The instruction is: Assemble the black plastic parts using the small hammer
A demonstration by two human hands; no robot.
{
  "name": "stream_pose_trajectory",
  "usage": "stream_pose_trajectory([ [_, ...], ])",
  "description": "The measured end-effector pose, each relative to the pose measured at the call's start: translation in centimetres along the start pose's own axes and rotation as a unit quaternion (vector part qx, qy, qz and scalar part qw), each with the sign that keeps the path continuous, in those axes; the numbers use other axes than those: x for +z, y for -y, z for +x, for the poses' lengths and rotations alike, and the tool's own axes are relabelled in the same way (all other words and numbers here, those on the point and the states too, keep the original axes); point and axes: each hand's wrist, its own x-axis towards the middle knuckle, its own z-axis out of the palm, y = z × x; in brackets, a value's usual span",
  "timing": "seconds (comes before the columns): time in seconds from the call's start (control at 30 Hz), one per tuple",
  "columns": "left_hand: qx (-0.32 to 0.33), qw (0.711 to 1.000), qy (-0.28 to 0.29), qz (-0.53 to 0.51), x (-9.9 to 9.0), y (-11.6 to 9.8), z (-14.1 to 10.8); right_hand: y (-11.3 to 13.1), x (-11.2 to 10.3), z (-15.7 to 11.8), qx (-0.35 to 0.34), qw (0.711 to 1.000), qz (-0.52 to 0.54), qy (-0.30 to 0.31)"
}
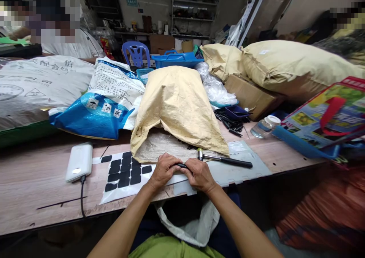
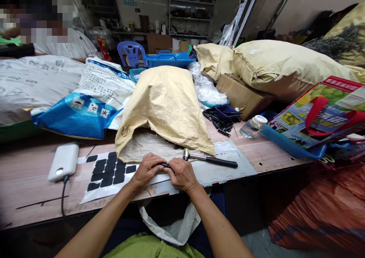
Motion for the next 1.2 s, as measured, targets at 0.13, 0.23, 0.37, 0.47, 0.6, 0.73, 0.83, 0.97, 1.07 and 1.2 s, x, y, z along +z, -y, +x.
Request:
stream_pose_trajectory([
  [0.13, 0.000, 1.000, -0.025, -0.018, -0.1, -0.3, 0.0, -0.2, 0.3, 0.1, 0.006, 1.000, 0.007, -0.023],
  [0.23, -0.019, 0.998, -0.066, -0.003, -0.1, -0.5, 0.0, 0.2, -0.3, 0.3, 0.013, 0.997, 0.024, -0.066],
  [0.37, -0.044, 0.990, -0.127, 0.045, 0.3, -0.3, 0.2, -0.3, -2.9, -0.6, 0.050, 0.993, 0.012, -0.106],
  [0.47, -0.075, 0.985, -0.134, 0.081, 0.7, -0.3, 0.4, -2.7, -5.4, -2.4, 0.162, 0.966, -0.127, -0.153],
  [0.6, -0.097, 0.986, -0.090, 0.100, 0.7, -0.6, 0.5, -6.3, -7.5, -4.5, 0.204, 0.951, -0.232, -0.024],
  [0.73, -0.102, 0.988, -0.072, 0.093, 0.4, -0.9, 0.6, -7.0, -8.0, -5.0, 0.172, 0.960, -0.221, 0.021],
  [0.83, -0.111, 0.988, -0.057, 0.090, 0.3, -0.9, 0.7, -5.4, -7.7, -4.7, 0.178, 0.971, -0.158, -0.009],
  [0.97, -0.123, 0.988, -0.040, 0.086, 0.1, -1.0, 0.8, -1.5, -6.7, -3.7, 0.155, 0.984, -0.006, -0.086],
  [1.07, -0.131, 0.987, -0.034, 0.083, 0.1, -1.1, 0.9, 1.6, -5.8, -2.8, 0.135, 0.984, 0.055, -0.100],
  [1.2, -0.130, 0.988, -0.030, 0.080, 0.0, -1.2, 0.9, 4.1, -4.4, -2.5, 0.133, 0.984, 0.083, -0.090],
])
